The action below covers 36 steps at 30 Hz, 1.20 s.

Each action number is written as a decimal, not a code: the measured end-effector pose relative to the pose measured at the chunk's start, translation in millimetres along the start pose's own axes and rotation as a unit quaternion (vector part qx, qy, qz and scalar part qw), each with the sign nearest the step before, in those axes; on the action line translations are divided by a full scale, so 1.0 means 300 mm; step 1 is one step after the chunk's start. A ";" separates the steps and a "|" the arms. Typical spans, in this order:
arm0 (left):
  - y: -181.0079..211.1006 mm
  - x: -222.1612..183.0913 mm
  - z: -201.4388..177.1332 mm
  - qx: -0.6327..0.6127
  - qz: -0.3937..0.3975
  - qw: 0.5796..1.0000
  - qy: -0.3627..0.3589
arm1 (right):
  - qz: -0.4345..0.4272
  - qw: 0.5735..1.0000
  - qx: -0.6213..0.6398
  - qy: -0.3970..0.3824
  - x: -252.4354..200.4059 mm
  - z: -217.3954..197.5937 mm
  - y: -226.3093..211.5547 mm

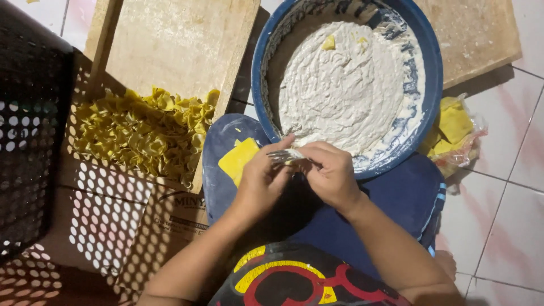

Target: Filling and folding wonton wrappers with a mixture using a fork while sitting on the floor.

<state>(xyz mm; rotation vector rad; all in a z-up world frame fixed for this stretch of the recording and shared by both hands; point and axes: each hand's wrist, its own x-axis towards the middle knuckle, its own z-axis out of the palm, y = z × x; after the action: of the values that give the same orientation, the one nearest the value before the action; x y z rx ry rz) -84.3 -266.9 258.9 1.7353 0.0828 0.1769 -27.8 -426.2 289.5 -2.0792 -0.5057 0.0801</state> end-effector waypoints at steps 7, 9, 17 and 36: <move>-0.193 0.175 -0.282 0.067 -0.008 0.989 0.131 | 0.128 0.991 0.024 0.018 0.008 -0.023 0.065; -0.340 0.226 -0.417 0.093 -0.010 0.978 0.188 | 0.154 0.987 0.025 0.034 0.006 -0.033 0.081; -1.060 0.377 -0.782 0.432 0.020 0.804 0.408 | 0.192 0.980 0.010 0.042 0.012 -0.040 0.096; -0.353 0.125 -0.453 0.240 0.103 0.955 0.140 | 0.120 0.914 -0.374 -0.100 -0.025 -0.074 0.248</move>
<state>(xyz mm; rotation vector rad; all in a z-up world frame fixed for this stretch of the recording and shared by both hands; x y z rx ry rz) -65.1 -110.6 179.4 2.1936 0.1623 0.5982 -5.1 -480.7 238.4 -2.9048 -0.4366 0.2816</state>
